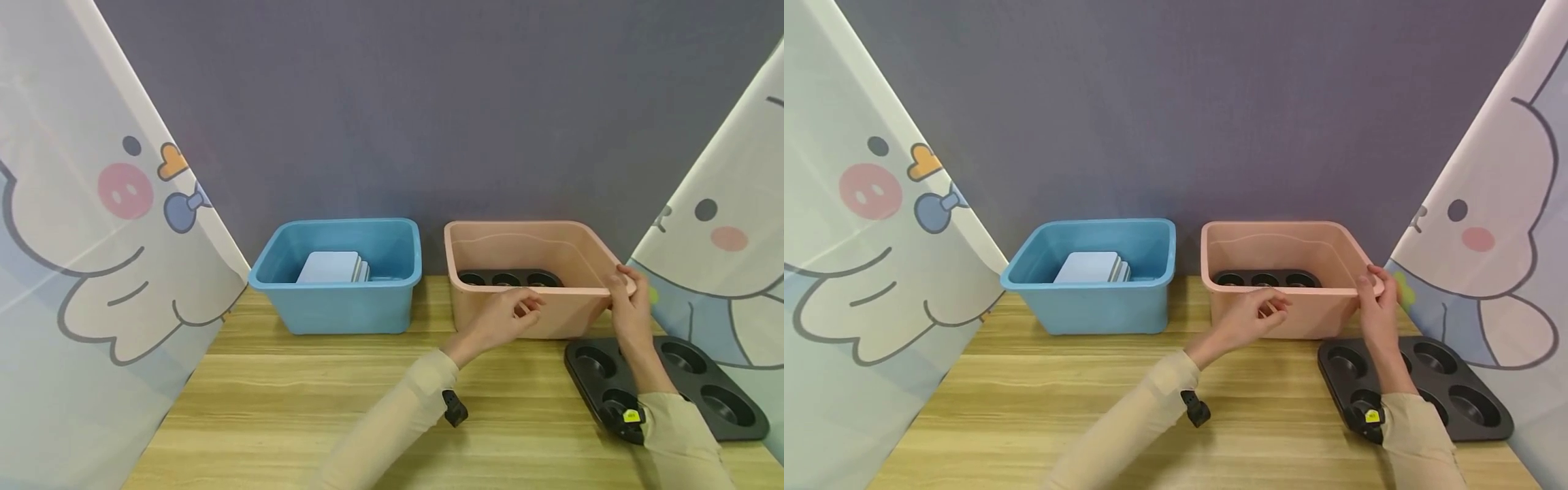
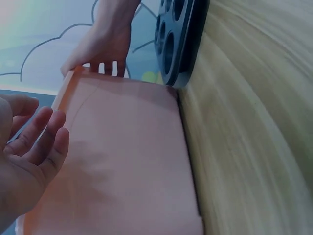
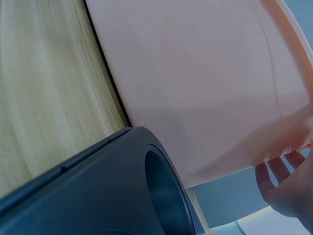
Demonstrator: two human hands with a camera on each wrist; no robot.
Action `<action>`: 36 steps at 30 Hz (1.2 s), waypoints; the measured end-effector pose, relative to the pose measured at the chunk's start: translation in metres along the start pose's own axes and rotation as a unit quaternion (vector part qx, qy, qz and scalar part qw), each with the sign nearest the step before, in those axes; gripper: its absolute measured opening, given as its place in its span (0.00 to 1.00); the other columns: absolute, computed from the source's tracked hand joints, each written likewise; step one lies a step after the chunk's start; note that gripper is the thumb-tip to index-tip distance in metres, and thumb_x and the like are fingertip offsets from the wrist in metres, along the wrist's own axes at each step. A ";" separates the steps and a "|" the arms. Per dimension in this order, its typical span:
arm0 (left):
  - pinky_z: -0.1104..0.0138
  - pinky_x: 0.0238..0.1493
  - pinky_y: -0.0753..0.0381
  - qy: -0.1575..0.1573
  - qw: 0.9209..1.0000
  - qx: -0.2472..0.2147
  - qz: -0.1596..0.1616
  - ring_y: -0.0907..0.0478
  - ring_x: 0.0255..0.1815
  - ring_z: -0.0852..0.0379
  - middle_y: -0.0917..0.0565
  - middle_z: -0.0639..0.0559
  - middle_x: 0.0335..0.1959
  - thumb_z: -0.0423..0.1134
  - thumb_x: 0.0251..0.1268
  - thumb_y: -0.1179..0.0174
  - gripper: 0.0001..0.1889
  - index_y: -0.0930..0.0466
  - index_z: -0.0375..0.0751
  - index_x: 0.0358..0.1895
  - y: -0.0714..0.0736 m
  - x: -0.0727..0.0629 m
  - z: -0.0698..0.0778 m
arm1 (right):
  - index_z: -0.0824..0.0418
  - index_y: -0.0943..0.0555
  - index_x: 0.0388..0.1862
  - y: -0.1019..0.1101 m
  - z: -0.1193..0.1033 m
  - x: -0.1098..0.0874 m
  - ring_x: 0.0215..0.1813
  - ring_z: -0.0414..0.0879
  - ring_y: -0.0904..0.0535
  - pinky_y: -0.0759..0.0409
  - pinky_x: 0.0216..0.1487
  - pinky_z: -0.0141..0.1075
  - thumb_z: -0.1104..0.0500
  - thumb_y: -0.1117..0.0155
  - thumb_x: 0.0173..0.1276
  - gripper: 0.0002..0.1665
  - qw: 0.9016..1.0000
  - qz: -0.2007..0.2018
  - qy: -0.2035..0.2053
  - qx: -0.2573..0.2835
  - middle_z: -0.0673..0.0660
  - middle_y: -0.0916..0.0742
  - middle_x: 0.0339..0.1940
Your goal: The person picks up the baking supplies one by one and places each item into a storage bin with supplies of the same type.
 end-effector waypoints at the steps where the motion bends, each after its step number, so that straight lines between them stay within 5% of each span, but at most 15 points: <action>1: 0.86 0.38 0.29 0.003 1.000 0.001 -0.001 0.26 0.35 0.75 0.15 0.57 0.46 0.39 0.73 0.43 0.13 0.19 0.46 0.57 -0.003 0.000 -0.001 | 0.45 0.33 0.62 0.000 0.000 0.000 0.40 0.33 0.29 0.29 0.36 0.17 0.54 0.47 0.77 0.17 1.000 -0.001 0.001 0.006 0.41 0.28 0.53; 20: 0.82 0.36 0.26 0.106 0.992 -0.067 0.000 0.23 0.33 0.71 0.14 0.57 0.42 0.38 0.70 0.41 0.12 0.18 0.47 0.54 -0.053 -0.008 -0.032 | 0.46 0.34 0.64 0.000 0.001 -0.001 0.45 0.33 0.29 0.28 0.38 0.17 0.54 0.48 0.77 0.19 1.000 0.003 -0.001 -0.001 0.42 0.29 0.55; 29: 0.80 0.33 0.25 0.162 0.981 -0.106 -0.002 0.22 0.28 0.73 0.14 0.58 0.41 0.41 0.69 0.38 0.15 0.20 0.46 0.57 -0.077 -0.008 -0.037 | 0.49 0.34 0.64 -0.003 -0.001 -0.004 0.44 0.34 0.29 0.28 0.37 0.18 0.55 0.47 0.78 0.19 1.000 -0.002 0.000 0.006 0.43 0.29 0.58; 36: 0.75 0.24 0.22 0.202 0.964 -0.173 -0.007 0.15 0.29 0.61 0.17 0.59 0.37 0.39 0.68 0.37 0.17 0.22 0.43 0.58 -0.097 -0.005 -0.036 | 0.48 0.34 0.64 -0.003 -0.002 -0.004 0.45 0.34 0.29 0.28 0.37 0.18 0.55 0.48 0.78 0.18 1.000 -0.004 0.003 0.010 0.43 0.30 0.57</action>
Point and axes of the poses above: each hand's wrist, its own x-axis towards the middle knuckle, its own y-axis out of the back of the hand, z = x × y, the point moved 2 cm from there along x, towards the middle knuckle
